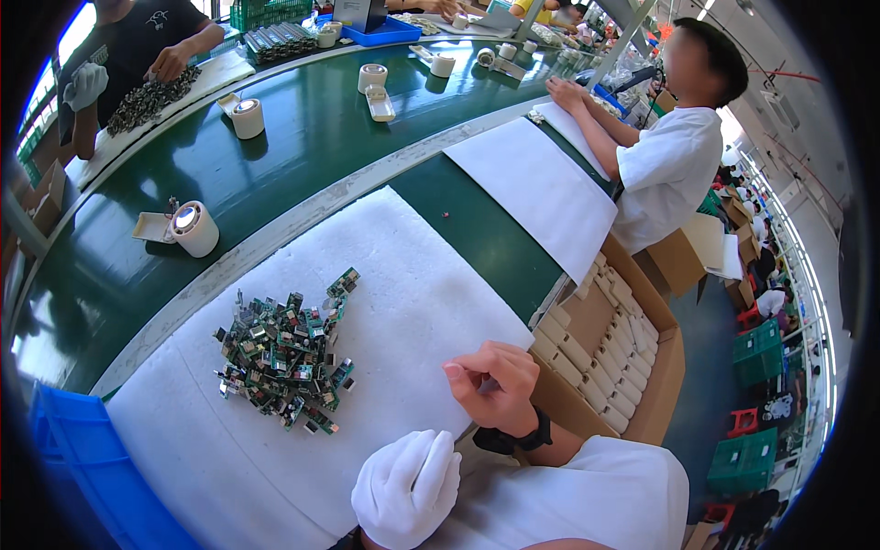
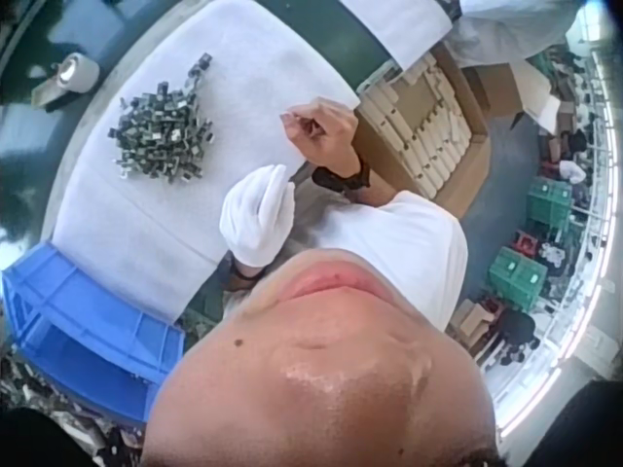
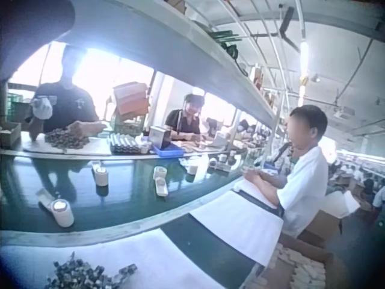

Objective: Assembling or inspecting small printed circuit board components at a production line station.

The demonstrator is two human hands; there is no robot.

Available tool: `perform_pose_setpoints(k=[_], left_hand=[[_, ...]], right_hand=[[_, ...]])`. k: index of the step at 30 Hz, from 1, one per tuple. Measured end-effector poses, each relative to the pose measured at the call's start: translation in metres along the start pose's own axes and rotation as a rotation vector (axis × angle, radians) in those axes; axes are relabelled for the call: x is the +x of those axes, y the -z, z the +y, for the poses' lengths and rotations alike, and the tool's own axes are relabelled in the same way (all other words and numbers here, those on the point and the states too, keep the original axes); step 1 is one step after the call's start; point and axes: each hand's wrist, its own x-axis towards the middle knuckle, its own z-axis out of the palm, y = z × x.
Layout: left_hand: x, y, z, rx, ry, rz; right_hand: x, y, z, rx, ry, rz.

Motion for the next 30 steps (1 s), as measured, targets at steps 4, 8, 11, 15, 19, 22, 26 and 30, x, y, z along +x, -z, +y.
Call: perform_pose_setpoints(k=[4, 8, 11, 15, 19, 22, 26, 30], left_hand=[[0.0, 0.001, 0.001, 0.001, 0.0, 0.003], [-0.001, -0.001, -0.001, -0.003, -0.003, 0.005], [-0.006, -0.005, -0.006, -0.009, -0.009, -0.031], [-0.006, -0.006, -0.007, 0.068, -0.062, -0.025], [-0.004, -0.004, -0.003, 0.03, -0.013, -0.028], [-0.005, -0.005, -0.002, 0.034, -0.019, -0.02], [-0.005, -0.006, -0.001, 0.049, -0.012, -0.026], [-0.005, -0.008, -0.002, 0.079, -0.025, -0.006]], right_hand=[[0.0, -0.001, -0.001, 0.008, 0.007, 0.006], [-0.002, 0.0, 0.0, -0.001, 0.009, -0.011], [0.0, 0.003, 0.001, -0.035, 0.008, 0.0], [-0.001, -0.002, 0.001, -0.025, 0.005, 0.022], [-0.001, -0.001, 0.0, -0.018, -0.007, 0.018], [-0.001, 0.0, 0.0, -0.01, 0.01, 0.019], [-0.003, 0.0, 0.0, -0.017, -0.001, 0.028], [-0.002, -0.002, 0.0, -0.025, -0.017, 0.039]])
